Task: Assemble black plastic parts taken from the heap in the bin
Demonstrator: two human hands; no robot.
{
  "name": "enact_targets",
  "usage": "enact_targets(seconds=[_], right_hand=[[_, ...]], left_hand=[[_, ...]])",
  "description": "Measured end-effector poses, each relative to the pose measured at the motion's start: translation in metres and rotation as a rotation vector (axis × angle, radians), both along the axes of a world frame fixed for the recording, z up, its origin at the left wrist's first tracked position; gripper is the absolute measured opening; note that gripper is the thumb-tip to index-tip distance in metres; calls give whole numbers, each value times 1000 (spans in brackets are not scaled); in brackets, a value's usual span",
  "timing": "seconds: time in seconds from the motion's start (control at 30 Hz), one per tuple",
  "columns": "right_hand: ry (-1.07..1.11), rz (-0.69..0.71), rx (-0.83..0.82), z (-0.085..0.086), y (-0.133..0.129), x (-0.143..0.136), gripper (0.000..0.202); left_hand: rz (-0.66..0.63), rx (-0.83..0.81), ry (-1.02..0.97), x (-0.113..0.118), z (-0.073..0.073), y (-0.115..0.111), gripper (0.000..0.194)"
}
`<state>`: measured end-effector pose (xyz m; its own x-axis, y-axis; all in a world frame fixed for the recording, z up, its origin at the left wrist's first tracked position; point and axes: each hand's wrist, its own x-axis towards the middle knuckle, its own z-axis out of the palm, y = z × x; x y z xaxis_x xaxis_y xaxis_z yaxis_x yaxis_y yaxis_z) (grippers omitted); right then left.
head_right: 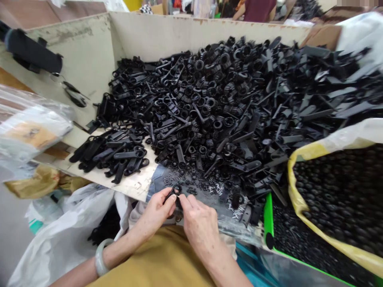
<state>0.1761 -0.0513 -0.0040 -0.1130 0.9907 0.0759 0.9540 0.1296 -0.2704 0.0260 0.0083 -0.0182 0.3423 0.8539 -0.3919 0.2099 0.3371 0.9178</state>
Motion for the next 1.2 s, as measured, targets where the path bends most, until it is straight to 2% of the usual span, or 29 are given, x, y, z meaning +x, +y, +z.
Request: enact_targets(seconds=[0.13,0.23,0.33,0.4,0.47,0.53,0.6,0.7,0.77,0.87,0.93,1.0,1.07,1.13,1.2], right_hand=[[-141,22,-131,16,6,-19,31],[-58,-50,-197,22,6,-19,27],[239,-122,-155,28,-7,4,27],[456,-165,-71,34,-19,33,28],[532,-271,31,42,-25,68,28],[408,-451,145,51,-22,101,35],[154,-500,249,60,-10,126,38],[-232,-381,234,67,15,144,35],[-388,-270,169,69,30,149,27],[-443,-163,135,75,41,157,14],[-422,-124,169,83,40,163,16],[-353,-122,247,90,33,167,25],[-142,-173,289,89,23,162,31],[238,-226,254,76,13,141,32],[668,-347,170,56,5,106,30]], left_hand=[[77,-14,-7,3,-5,0,31],[89,-103,-30,5,-3,3,41],[101,-107,-55,-2,7,9,49],[192,-77,-67,-12,15,16,53],[297,-83,-88,-21,21,24,55],[330,-124,-118,-25,26,29,53],[330,-154,-158,-22,30,30,50],[293,-107,-196,-14,35,27,49],[233,-48,-191,-10,38,25,50],[189,-22,-189,-11,43,25,50],[206,-77,-240,-12,47,27,47],[221,-180,-349,-12,51,28,44],[217,-297,-483,-8,54,29,45],[210,-377,-584,-2,55,27,48],[211,-416,-645,6,55,24,48]])
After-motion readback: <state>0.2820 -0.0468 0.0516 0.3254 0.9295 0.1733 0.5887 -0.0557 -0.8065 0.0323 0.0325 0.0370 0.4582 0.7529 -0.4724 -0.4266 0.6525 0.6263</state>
